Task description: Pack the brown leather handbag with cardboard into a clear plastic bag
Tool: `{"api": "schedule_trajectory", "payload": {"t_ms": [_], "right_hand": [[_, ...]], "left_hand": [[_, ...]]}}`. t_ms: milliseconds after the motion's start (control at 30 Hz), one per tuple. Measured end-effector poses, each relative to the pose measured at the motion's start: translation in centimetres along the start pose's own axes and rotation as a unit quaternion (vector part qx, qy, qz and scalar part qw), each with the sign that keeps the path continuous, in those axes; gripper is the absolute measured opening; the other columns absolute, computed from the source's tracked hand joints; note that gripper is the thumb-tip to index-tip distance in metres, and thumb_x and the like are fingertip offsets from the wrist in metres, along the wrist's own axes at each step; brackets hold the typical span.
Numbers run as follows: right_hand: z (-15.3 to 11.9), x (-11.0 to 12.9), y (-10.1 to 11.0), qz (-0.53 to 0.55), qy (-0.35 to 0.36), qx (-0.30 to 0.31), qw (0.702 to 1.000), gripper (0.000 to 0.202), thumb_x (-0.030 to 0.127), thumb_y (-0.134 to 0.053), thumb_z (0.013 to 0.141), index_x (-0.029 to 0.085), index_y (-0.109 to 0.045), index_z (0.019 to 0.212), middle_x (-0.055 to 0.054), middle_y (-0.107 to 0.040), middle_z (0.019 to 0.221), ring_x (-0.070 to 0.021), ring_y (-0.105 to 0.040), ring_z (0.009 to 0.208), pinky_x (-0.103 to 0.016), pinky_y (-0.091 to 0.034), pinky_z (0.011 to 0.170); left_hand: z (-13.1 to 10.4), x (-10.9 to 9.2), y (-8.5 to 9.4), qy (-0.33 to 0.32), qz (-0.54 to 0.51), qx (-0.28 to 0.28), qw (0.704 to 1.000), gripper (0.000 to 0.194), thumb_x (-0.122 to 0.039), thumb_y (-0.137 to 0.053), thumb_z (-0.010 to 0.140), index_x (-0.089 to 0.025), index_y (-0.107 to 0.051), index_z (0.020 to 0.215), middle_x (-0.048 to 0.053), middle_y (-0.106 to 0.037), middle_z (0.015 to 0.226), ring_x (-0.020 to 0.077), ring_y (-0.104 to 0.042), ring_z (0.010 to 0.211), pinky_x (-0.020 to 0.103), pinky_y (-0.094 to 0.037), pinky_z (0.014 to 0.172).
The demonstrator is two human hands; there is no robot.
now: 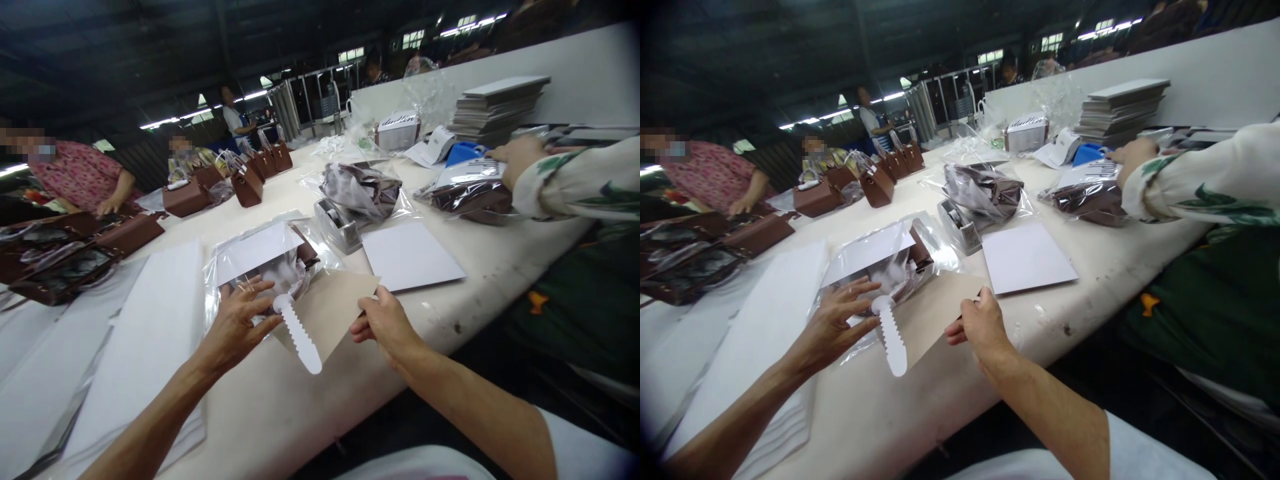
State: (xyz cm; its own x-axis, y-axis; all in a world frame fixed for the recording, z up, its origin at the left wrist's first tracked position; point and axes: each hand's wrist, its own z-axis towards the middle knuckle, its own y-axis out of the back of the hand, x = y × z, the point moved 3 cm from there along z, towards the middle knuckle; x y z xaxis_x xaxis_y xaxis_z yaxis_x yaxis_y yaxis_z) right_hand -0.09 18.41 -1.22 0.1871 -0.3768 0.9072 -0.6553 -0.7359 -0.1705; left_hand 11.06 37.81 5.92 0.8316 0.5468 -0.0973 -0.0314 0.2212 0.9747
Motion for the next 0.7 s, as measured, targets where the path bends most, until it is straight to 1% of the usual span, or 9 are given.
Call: {"api": "schedule_trajectory", "payload": {"t_ms": [67, 200, 233, 333, 400, 500, 600, 700], "right_hand": [[-0.5, -0.3, -0.3, 0.01, 0.0, 0.002, 1.0, 0.013, 0.014, -0.039, 0.079, 0.017, -0.038, 0.091, 0.005, -0.048, 0.058, -0.0137, -0.055, 0.042, -0.023, -0.046, 0.032], [-1.1, -1.1, -1.1, 0.0, -0.022, 0.046, 0.999, 0.01, 0.016, -0.042, 0.079, 0.017, -0.037, 0.087, 0.005, -0.049, 0.054, -0.0183, -0.056, 0.041, -0.026, -0.045, 0.03], [-1.1, -1.2, -1.2, 0.0, -0.023, 0.049, 0.999, 0.01, 0.016, -0.043, 0.079, 0.017, -0.037, 0.086, 0.004, -0.049, 0.053, -0.0191, -0.057, 0.042, -0.026, -0.046, 0.03], [-0.3, -1.3, -1.0, 0.006, -0.008, 0.023, 1.0, 0.011, 0.014, -0.041, 0.079, 0.017, -0.037, 0.088, 0.004, -0.05, 0.055, -0.0185, -0.058, 0.045, -0.027, -0.049, 0.034], [0.2, -1.4, -0.9, 0.008, -0.006, 0.003, 1.0, 0.013, 0.012, -0.042, 0.078, 0.017, -0.037, 0.089, 0.004, -0.052, 0.058, -0.018, -0.058, 0.043, -0.027, -0.048, 0.033], [0.4, -1.9, -1.5, 0.028, -0.018, -0.015, 0.999, 0.012, 0.011, -0.04, 0.079, 0.018, -0.034, 0.087, 0.004, -0.051, 0.06, -0.0183, -0.059, 0.044, -0.028, -0.049, 0.034], [-0.4, -2.2, -2.6, 0.06, -0.026, -0.013, 0.998, 0.01, 0.012, -0.038, 0.082, 0.018, -0.031, 0.085, 0.005, -0.049, 0.059, -0.0186, -0.061, 0.05, -0.03, -0.052, 0.04], [-1.5, -2.6, -3.2, 0.066, -0.042, 0.014, 0.997, 0.01, 0.011, -0.038, 0.082, 0.018, -0.033, 0.086, 0.005, -0.05, 0.059, -0.0184, -0.06, 0.048, -0.028, -0.052, 0.039]], "left_hand": [[0.1, -0.1, 0.0, 0.0, 0.0, -0.001, 1.0, 0.025, -0.043, -0.048, 0.082, -0.025, -0.064, 0.087, 0.005, -0.052, 0.122, 0.0313, -0.039, 0.119, 0.058, -0.026, 0.094], [0.4, 0.1, 0.3, 0.002, -0.01, -0.006, 1.0, 0.024, -0.042, -0.049, 0.082, -0.023, -0.064, 0.086, 0.006, -0.052, 0.121, 0.0283, -0.04, 0.119, 0.052, -0.028, 0.097], [0.5, 0.1, 0.3, 0.003, -0.009, -0.006, 1.0, 0.024, -0.041, -0.05, 0.082, -0.023, -0.064, 0.087, 0.006, -0.052, 0.121, 0.0276, -0.04, 0.119, 0.051, -0.028, 0.097], [0.7, -0.1, 0.5, 0.006, -0.006, -0.002, 1.0, 0.023, -0.04, -0.051, 0.082, -0.024, -0.064, 0.092, 0.005, -0.052, 0.121, 0.0261, -0.041, 0.118, 0.048, -0.029, 0.096], [0.8, -0.3, 0.5, 0.013, -0.005, -0.001, 1.0, 0.022, -0.041, -0.052, 0.082, -0.027, -0.064, 0.093, 0.003, -0.052, 0.121, 0.0259, -0.041, 0.118, 0.049, -0.029, 0.095], [0.9, -0.6, 0.5, 0.017, -0.008, 0.002, 1.0, 0.018, -0.04, -0.053, 0.081, -0.029, -0.064, 0.09, 0.001, -0.052, 0.12, 0.0259, -0.041, 0.118, 0.05, -0.027, 0.094], [1.0, -0.9, 0.5, 0.017, -0.01, 0.0, 1.0, 0.016, -0.037, -0.054, 0.081, -0.027, -0.064, 0.09, 0.002, -0.053, 0.12, 0.0255, -0.041, 0.118, 0.049, -0.028, 0.093], [1.0, -0.8, 0.6, 0.033, -0.011, -0.004, 0.999, 0.018, -0.037, -0.054, 0.081, -0.027, -0.064, 0.091, 0.003, -0.052, 0.121, 0.0258, -0.041, 0.118, 0.051, -0.027, 0.095]]}}
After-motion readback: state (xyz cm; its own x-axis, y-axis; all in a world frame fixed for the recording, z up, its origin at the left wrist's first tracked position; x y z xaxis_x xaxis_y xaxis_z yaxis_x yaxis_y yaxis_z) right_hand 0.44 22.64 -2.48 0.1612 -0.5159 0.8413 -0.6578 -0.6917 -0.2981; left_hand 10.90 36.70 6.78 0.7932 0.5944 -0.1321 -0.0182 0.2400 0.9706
